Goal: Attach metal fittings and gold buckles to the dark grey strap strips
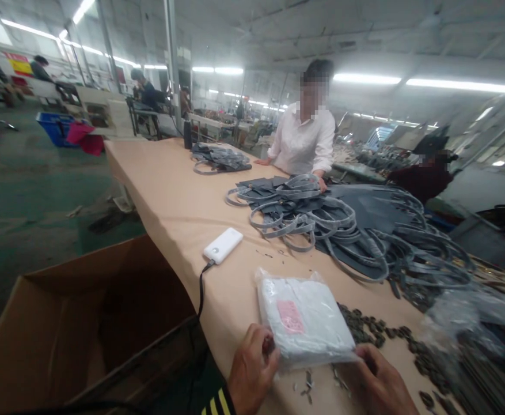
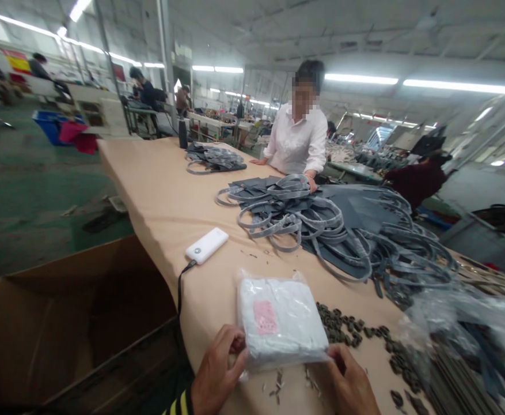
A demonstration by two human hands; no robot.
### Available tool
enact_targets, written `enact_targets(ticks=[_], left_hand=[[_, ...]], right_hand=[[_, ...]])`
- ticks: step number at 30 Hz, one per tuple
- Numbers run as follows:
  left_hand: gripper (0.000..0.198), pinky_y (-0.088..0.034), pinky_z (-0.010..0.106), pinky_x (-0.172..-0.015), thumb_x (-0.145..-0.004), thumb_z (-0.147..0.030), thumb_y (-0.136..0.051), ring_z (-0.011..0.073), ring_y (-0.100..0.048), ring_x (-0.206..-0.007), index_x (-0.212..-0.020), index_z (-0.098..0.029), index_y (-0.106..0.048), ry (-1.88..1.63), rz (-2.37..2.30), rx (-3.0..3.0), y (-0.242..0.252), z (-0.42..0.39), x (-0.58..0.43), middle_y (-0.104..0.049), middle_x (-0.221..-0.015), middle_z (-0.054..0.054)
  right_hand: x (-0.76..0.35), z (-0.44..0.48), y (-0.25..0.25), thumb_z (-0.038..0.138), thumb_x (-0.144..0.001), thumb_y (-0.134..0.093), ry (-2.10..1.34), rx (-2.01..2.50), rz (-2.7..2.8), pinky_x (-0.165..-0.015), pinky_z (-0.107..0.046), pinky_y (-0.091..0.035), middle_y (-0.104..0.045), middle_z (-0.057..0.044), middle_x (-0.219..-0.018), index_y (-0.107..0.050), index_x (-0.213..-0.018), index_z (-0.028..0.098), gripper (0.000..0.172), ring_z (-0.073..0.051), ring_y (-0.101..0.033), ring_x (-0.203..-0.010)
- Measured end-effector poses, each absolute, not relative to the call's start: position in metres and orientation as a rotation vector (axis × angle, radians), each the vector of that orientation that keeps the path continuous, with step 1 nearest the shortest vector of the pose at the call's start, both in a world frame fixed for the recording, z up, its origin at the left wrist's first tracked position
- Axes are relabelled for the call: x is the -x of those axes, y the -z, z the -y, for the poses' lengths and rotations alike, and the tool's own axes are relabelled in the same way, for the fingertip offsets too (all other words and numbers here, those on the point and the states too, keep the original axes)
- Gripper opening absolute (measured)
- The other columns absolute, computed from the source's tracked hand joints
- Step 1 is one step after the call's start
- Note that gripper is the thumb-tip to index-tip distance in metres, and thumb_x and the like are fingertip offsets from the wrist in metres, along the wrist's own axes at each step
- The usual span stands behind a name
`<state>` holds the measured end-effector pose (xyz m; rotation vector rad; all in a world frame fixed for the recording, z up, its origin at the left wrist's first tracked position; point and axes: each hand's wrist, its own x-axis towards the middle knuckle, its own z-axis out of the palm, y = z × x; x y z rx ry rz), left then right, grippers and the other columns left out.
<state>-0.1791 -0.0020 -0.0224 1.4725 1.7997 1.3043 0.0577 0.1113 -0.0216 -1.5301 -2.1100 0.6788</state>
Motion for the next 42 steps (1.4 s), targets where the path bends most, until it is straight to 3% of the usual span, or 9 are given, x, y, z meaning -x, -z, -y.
enact_targets(ticks=[6, 15, 22, 33, 39, 42], left_hand=[[0.029, -0.048, 0.035, -0.069, -0.066, -0.015, -0.055, 0.0205, -0.052, -0.08, -0.092, -0.017, -0.044, -1.35, -1.803, -1.695, 0.038, 0.009, 0.167, -0.052, -0.087, 0.008], [0.011, -0.047, 0.028, -0.058, -0.076, -0.011, -0.039, 0.0155, -0.052, -0.064, -0.081, -0.018, -0.046, -1.331, -1.85, -1.917, 0.046, 0.003, 0.165, -0.053, -0.07, 0.003], [0.013, -0.045, 0.026, -0.059, -0.08, -0.015, -0.035, 0.0139, -0.051, -0.064, -0.073, -0.019, -0.045, -1.168, -1.677, -1.782, 0.027, 0.006, 0.166, -0.051, -0.069, 0.003], [0.015, -0.045, 0.025, -0.058, -0.077, -0.029, -0.043, 0.0135, -0.052, -0.061, -0.069, -0.018, -0.049, -1.119, -1.642, -1.404, 0.009, 0.003, 0.171, -0.053, -0.064, 0.001], [0.036, -0.044, 0.033, -0.079, -0.074, -0.036, -0.043, 0.0193, -0.055, -0.091, -0.099, -0.011, -0.046, -1.494, -2.047, -0.948, 0.014, -0.069, 0.216, -0.055, -0.101, 0.013], [0.025, -0.044, 0.028, -0.068, -0.07, -0.033, -0.047, 0.0166, -0.056, -0.073, -0.08, -0.011, -0.054, -1.411, -2.0, -0.986, 0.017, -0.107, 0.23, -0.06, -0.078, 0.007]], right_hand=[[-0.057, -0.105, 0.033, 0.045, -0.069, -0.042, -0.572, 1.554, 1.958, -0.057, -0.029, -0.043, -0.054, -0.001, -0.059, -0.047, -0.065, 0.019, 0.026, -0.017, -0.052, -0.059], [-0.062, -0.107, 0.044, 0.041, -0.072, -0.042, -0.556, 1.501, 1.882, -0.06, -0.029, -0.043, -0.051, -0.001, -0.063, -0.047, -0.068, 0.018, 0.024, -0.016, -0.051, -0.061], [-0.063, -0.106, 0.048, 0.04, -0.071, -0.044, -0.559, 1.466, 1.782, -0.056, -0.027, -0.042, -0.05, 0.0, -0.06, -0.046, -0.066, 0.019, 0.022, -0.015, -0.049, -0.057], [-0.065, -0.107, 0.044, 0.044, -0.069, -0.046, -0.63, 1.535, 1.614, -0.056, -0.029, -0.044, -0.053, -0.001, -0.063, -0.05, -0.071, 0.017, 0.027, -0.015, -0.05, -0.056], [-0.066, -0.106, 0.046, 0.044, -0.069, -0.046, -0.68, 1.517, 1.564, -0.057, -0.029, -0.045, -0.057, -0.004, -0.069, -0.052, -0.075, 0.016, 0.03, -0.016, -0.052, -0.061], [-0.067, -0.106, 0.045, 0.044, -0.07, -0.046, -0.701, 1.519, 1.557, -0.058, -0.029, -0.045, -0.057, -0.005, -0.071, -0.052, -0.077, 0.015, 0.03, -0.016, -0.053, -0.06]])
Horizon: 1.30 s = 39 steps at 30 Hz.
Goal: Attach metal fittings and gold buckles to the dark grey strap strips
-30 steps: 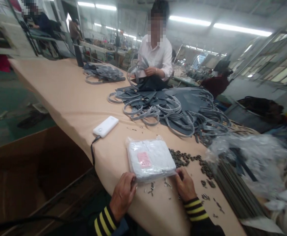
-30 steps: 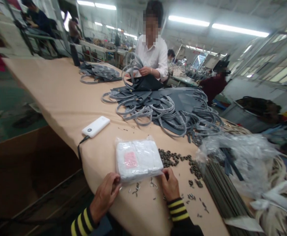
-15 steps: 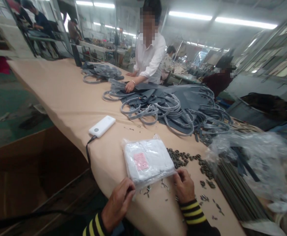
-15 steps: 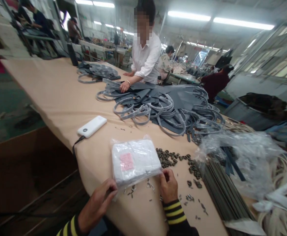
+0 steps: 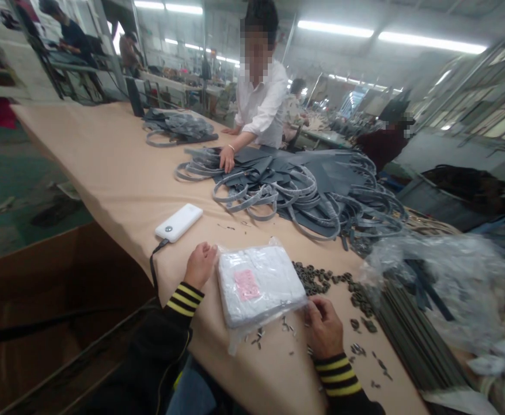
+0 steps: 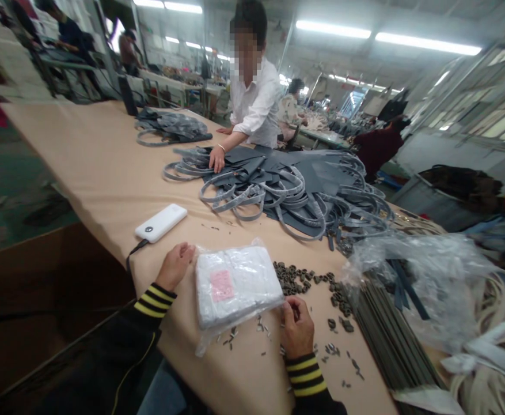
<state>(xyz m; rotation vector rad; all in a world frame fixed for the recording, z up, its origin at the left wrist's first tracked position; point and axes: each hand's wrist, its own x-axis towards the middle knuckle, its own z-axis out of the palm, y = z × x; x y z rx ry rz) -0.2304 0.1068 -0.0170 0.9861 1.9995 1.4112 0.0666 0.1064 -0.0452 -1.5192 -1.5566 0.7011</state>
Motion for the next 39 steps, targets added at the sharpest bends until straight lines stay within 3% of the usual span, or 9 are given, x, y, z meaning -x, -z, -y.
enact_targets(ticks=[3, 6, 9, 16, 24, 28, 34, 39], left_hand=[[0.022, -0.038, 0.023, -0.052, -0.06, -0.03, -0.058, 0.0113, -0.046, -0.047, -0.046, -0.015, -0.049, -1.374, -1.911, -1.057, 0.017, -0.126, 0.237, -0.046, -0.041, -0.004], [0.031, -0.031, 0.022, -0.046, -0.053, -0.026, -0.062, 0.0081, -0.037, -0.039, -0.033, -0.016, -0.04, -1.387, -1.831, -1.088, 0.018, -0.127, 0.241, -0.036, -0.031, -0.007], [0.026, -0.03, 0.021, -0.044, -0.056, -0.027, -0.058, 0.0081, -0.038, -0.039, -0.038, -0.016, -0.043, -1.477, -1.778, -1.019, 0.023, -0.122, 0.241, -0.041, -0.035, -0.006], [0.022, -0.029, 0.018, -0.038, -0.061, -0.025, -0.055, 0.005, -0.034, -0.037, -0.047, -0.017, -0.04, -1.664, -1.649, -0.689, 0.037, -0.119, 0.233, -0.034, -0.038, -0.009], [0.017, -0.043, 0.021, -0.051, -0.061, -0.021, -0.061, 0.0076, -0.05, -0.049, -0.055, -0.013, -0.047, -1.658, -1.304, -0.51, 0.031, -0.109, 0.244, -0.052, -0.051, -0.002], [0.01, -0.045, 0.019, -0.051, -0.069, -0.018, -0.054, 0.0079, -0.054, -0.055, -0.062, -0.012, -0.049, -1.627, -1.236, -0.48, 0.022, -0.1, 0.249, -0.056, -0.06, 0.002], [0.019, -0.039, 0.016, -0.041, -0.078, -0.027, -0.045, 0.0066, -0.051, -0.045, -0.064, -0.014, -0.045, -1.531, -1.433, -0.522, 0.016, -0.1, 0.251, -0.05, -0.052, -0.002], [0.031, -0.028, 0.017, -0.031, -0.071, -0.042, -0.051, 0.0066, -0.041, -0.029, -0.056, -0.016, -0.041, -1.329, -1.695, -0.713, 0.013, -0.101, 0.253, -0.046, -0.037, -0.006]], right_hand=[[-0.066, -0.107, 0.045, 0.043, -0.071, -0.044, -0.691, 1.506, 1.557, -0.061, -0.03, -0.046, -0.058, -0.006, -0.074, -0.052, -0.077, 0.015, 0.03, -0.018, -0.054, -0.065], [-0.065, -0.108, 0.046, 0.044, -0.072, -0.042, -0.678, 1.491, 1.54, -0.061, -0.031, -0.046, -0.059, -0.008, -0.078, -0.052, -0.078, 0.015, 0.031, -0.018, -0.054, -0.066], [-0.067, -0.109, 0.05, 0.045, -0.073, -0.039, -0.66, 1.501, 1.537, -0.059, -0.032, -0.046, -0.059, -0.008, -0.081, -0.051, -0.08, 0.015, 0.033, -0.017, -0.053, -0.061], [-0.074, -0.109, 0.057, 0.044, -0.073, -0.038, -0.575, 1.566, 1.533, -0.065, -0.035, -0.044, -0.058, -0.01, -0.087, -0.051, -0.082, 0.015, 0.034, -0.017, -0.052, -0.062], [-0.075, -0.11, 0.06, 0.042, -0.071, -0.041, -0.655, 1.594, 1.482, -0.065, -0.035, -0.045, -0.057, -0.009, -0.087, -0.051, -0.082, 0.015, 0.031, -0.018, -0.054, -0.067], [-0.07, -0.11, 0.046, 0.04, -0.068, -0.044, -0.586, 1.641, 1.411, -0.071, -0.037, -0.045, -0.057, -0.01, -0.088, -0.051, -0.083, 0.014, 0.03, -0.021, -0.055, -0.075], [-0.057, -0.111, 0.024, 0.034, -0.07, -0.044, -0.448, 1.442, 1.477, -0.078, -0.041, -0.043, -0.053, -0.013, -0.096, -0.049, -0.084, 0.015, 0.025, -0.023, -0.051, -0.092], [-0.047, -0.118, 0.018, 0.03, -0.074, -0.042, -0.387, 1.283, 1.651, -0.077, -0.042, -0.044, -0.052, -0.012, -0.093, -0.049, -0.082, 0.015, 0.018, -0.022, -0.05, -0.091]])
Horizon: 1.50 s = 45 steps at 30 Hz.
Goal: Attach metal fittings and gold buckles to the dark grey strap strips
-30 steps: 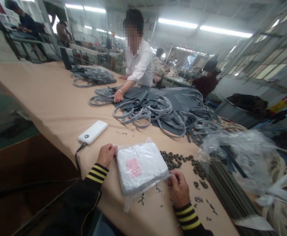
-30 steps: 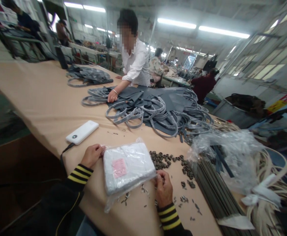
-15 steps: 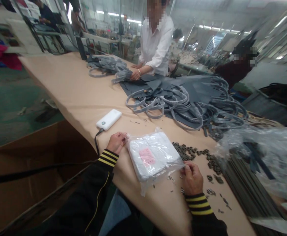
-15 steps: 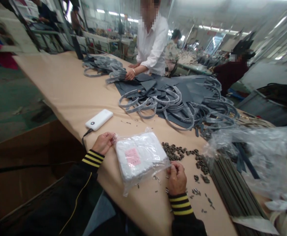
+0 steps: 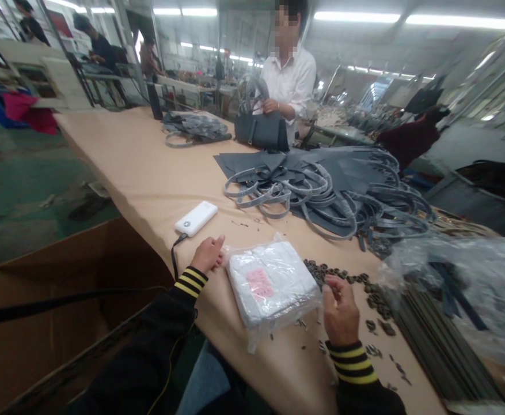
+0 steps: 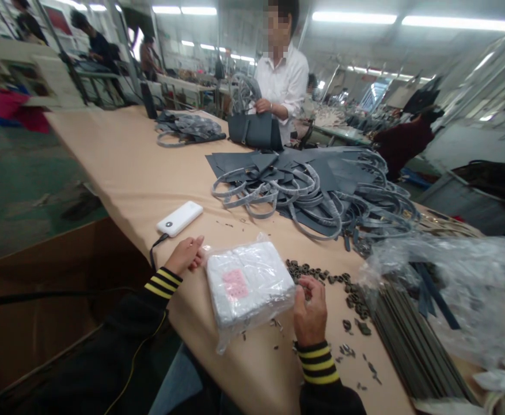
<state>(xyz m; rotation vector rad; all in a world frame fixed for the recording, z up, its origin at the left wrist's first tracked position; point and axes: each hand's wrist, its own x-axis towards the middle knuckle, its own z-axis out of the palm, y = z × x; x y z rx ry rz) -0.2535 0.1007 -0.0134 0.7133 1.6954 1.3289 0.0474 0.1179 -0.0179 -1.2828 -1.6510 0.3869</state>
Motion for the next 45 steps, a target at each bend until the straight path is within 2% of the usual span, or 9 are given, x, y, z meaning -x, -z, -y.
enact_targets(ticks=[4, 7, 15, 22, 28, 33, 36, 39, 45], left_hand=[[0.033, -0.023, 0.019, -0.029, -0.069, -0.044, -0.051, 0.0076, -0.036, -0.024, -0.051, -0.017, -0.043, -1.187, -1.753, -0.89, 0.007, -0.102, 0.25, -0.044, -0.031, -0.006], [0.021, -0.025, 0.018, -0.031, -0.066, -0.034, -0.056, 0.0071, -0.038, -0.028, -0.056, -0.016, -0.051, -1.145, -1.718, -0.995, 0.002, -0.107, 0.245, -0.045, -0.034, -0.007], [0.018, -0.025, 0.017, -0.032, -0.061, -0.03, -0.056, 0.0049, -0.035, -0.029, -0.056, -0.015, -0.049, -1.183, -1.634, -1.049, 0.011, -0.106, 0.238, -0.041, -0.037, -0.008], [0.025, -0.029, 0.016, -0.034, -0.063, -0.039, -0.058, 0.0054, -0.038, -0.034, -0.061, -0.017, -0.046, -1.522, -1.641, -0.776, 0.03, -0.034, 0.219, -0.043, -0.042, -0.008], [0.022, -0.032, 0.017, -0.036, -0.065, -0.035, -0.058, 0.0056, -0.041, -0.035, -0.06, -0.017, -0.046, -1.487, -1.597, -0.685, 0.028, 0.011, 0.18, -0.046, -0.043, -0.007], [0.015, -0.037, 0.018, -0.036, -0.063, -0.019, -0.06, 0.0059, -0.042, -0.038, -0.059, -0.019, -0.045, -1.414, -1.296, -0.616, 0.02, -0.017, 0.114, -0.044, -0.048, -0.006], [0.015, -0.044, 0.02, -0.042, -0.06, -0.011, -0.061, 0.0093, -0.05, -0.049, -0.065, -0.018, -0.05, -1.312, -1.136, -0.592, 0.017, -0.027, 0.083, -0.051, -0.058, -0.002], [0.016, -0.046, 0.022, -0.044, -0.062, -0.016, -0.062, 0.0123, -0.057, -0.056, -0.074, -0.018, -0.05, -1.236, -1.091, -0.537, 0.018, -0.021, 0.08, -0.057, -0.071, 0.003], [0.017, -0.044, 0.014, -0.043, -0.072, -0.027, -0.056, 0.0066, -0.058, -0.055, -0.076, -0.015, -0.045, -1.333, -1.128, -0.282, 0.019, -0.019, 0.125, -0.058, -0.08, 0.005]], right_hand=[[-0.024, -0.121, 0.002, 0.025, -0.078, -0.041, -0.354, 1.13, 1.854, -0.074, -0.041, -0.045, -0.052, -0.011, -0.09, -0.049, -0.083, 0.016, 0.014, -0.021, -0.05, -0.089], [0.002, -0.11, -0.009, 0.025, -0.077, -0.045, -0.322, 0.956, 2.06, -0.081, -0.042, -0.043, -0.053, -0.011, -0.092, -0.049, -0.087, 0.015, 0.014, -0.021, -0.048, -0.093], [0.03, -0.054, 0.011, 0.038, -0.066, -0.056, -0.203, 0.975, 2.531, -0.092, -0.057, -0.028, -0.048, -0.013, -0.119, -0.045, -0.111, 0.021, 0.049, -0.031, -0.04, -0.111], [0.01, -0.057, -0.013, 0.012, -0.065, -0.044, -0.248, 0.792, 2.832, -0.096, -0.053, -0.027, -0.043, 0.0, -0.127, -0.042, -0.117, 0.03, 0.054, -0.029, -0.034, -0.118], [-0.015, -0.08, -0.006, 0.007, -0.069, -0.035, -0.183, 0.875, 2.899, -0.091, -0.056, -0.027, -0.043, 0.002, -0.128, -0.044, -0.115, 0.032, 0.053, -0.027, -0.034, -0.118], [-0.035, -0.124, 0.009, 0.006, -0.069, -0.038, 0.054, 1.26, 2.609, -0.087, -0.055, -0.03, -0.048, -0.01, -0.122, -0.049, -0.114, 0.022, 0.049, -0.03, -0.042, -0.109], [-0.041, -0.135, 0.012, 0.008, -0.07, -0.036, 0.082, 1.395, 2.404, -0.083, -0.048, -0.037, -0.048, -0.016, -0.117, -0.051, -0.11, 0.014, 0.043, -0.029, -0.046, -0.103], [-0.044, -0.131, 0.012, 0.009, -0.07, -0.035, 0.005, 1.276, 2.315, -0.086, -0.044, -0.039, -0.049, -0.015, -0.112, -0.052, -0.107, 0.012, 0.04, -0.025, -0.045, -0.104], [-0.029, -0.124, 0.004, 0.014, -0.072, -0.037, -0.165, 1.048, 2.256, -0.089, -0.042, -0.039, -0.052, -0.013, -0.104, -0.054, -0.099, 0.013, 0.031, -0.023, -0.046, -0.101]])
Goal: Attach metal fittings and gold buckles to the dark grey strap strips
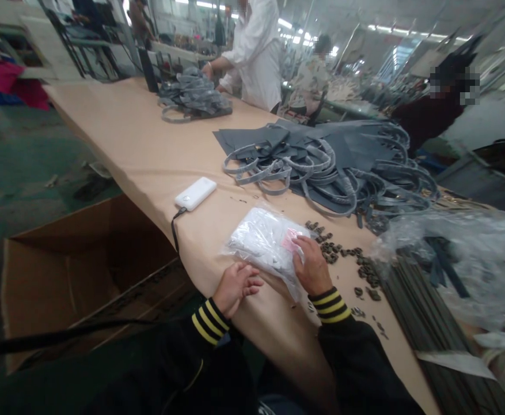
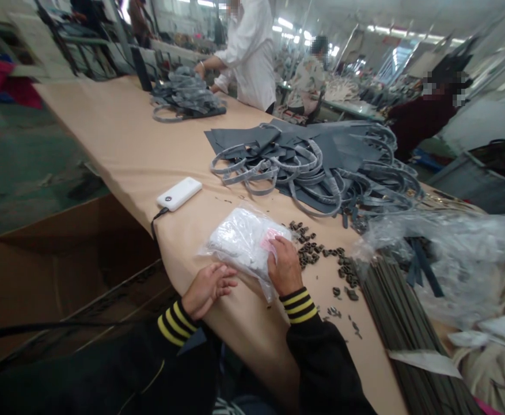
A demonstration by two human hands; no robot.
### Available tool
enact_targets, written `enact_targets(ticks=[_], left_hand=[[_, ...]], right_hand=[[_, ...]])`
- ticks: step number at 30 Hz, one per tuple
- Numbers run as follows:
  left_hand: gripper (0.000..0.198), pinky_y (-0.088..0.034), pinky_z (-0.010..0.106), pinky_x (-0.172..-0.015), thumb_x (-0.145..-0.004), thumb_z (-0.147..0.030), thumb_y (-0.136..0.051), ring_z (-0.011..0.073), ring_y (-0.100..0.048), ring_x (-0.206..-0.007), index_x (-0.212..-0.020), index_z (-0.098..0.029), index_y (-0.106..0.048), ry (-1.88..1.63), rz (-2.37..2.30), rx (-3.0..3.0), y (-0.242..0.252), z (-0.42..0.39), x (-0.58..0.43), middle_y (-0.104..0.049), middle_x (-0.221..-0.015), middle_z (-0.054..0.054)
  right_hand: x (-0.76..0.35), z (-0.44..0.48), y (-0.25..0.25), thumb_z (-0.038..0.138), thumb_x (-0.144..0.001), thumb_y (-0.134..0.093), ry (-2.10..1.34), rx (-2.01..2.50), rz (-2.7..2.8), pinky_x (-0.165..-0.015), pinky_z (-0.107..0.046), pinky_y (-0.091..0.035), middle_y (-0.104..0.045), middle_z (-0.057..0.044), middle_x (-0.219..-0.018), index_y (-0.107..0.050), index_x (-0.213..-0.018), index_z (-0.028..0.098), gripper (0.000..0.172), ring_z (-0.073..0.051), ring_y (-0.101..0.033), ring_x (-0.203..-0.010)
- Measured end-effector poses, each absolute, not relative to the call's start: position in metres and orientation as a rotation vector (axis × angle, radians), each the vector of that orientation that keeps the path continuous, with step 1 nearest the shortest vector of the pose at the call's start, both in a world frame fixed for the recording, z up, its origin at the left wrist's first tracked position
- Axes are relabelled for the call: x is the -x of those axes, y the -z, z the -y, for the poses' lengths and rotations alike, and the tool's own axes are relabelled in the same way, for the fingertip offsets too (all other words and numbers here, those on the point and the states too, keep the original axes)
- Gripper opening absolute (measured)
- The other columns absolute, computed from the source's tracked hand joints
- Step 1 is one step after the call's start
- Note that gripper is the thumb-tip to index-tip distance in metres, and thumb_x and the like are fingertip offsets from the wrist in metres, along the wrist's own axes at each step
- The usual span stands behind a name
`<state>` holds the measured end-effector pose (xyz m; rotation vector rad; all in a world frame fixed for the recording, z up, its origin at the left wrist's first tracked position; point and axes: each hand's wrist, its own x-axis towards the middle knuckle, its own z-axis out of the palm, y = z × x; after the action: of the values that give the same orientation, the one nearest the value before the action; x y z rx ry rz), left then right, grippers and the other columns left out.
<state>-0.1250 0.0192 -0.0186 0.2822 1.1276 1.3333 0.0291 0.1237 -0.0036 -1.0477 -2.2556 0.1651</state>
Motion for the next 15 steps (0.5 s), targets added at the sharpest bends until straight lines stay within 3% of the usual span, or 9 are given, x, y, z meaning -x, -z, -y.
enact_targets(ticks=[3, 9, 15], left_hand=[[0.019, -0.039, 0.011, -0.036, -0.072, -0.028, -0.057, 0.003, -0.051, -0.043, -0.07, -0.014, -0.044, -1.336, -1.125, -0.227, 0.015, -0.033, 0.138, -0.056, -0.064, 0.0], [0.024, -0.017, 0.008, -0.028, -0.07, -0.029, -0.059, -0.0012, -0.031, -0.031, -0.061, -0.014, -0.042, -1.277, -1.059, -0.22, 0.011, -0.051, 0.141, -0.038, -0.044, -0.009], [0.026, -0.014, 0.01, -0.028, -0.067, -0.03, -0.058, -0.0002, -0.023, -0.029, -0.052, -0.013, -0.045, -1.256, -1.07, -0.276, 0.012, -0.05, 0.138, -0.024, -0.035, -0.011]], right_hand=[[-0.014, -0.13, 0.0, 0.015, -0.074, -0.038, -0.239, 0.981, 2.26, -0.089, -0.042, -0.039, -0.053, -0.013, -0.103, -0.054, -0.098, 0.014, 0.029, -0.023, -0.047, -0.101], [0.013, -0.148, 0.008, 0.024, -0.076, -0.043, -0.333, 1.004, 2.343, -0.09, -0.04, -0.037, -0.052, -0.015, -0.107, -0.053, -0.102, 0.011, 0.031, -0.023, -0.046, -0.102], [0.023, -0.15, 0.013, 0.033, -0.079, -0.043, -0.248, 1.037, 2.519, -0.092, -0.041, -0.031, -0.049, -0.012, -0.118, -0.05, -0.11, 0.014, 0.037, -0.024, -0.041, -0.106]])
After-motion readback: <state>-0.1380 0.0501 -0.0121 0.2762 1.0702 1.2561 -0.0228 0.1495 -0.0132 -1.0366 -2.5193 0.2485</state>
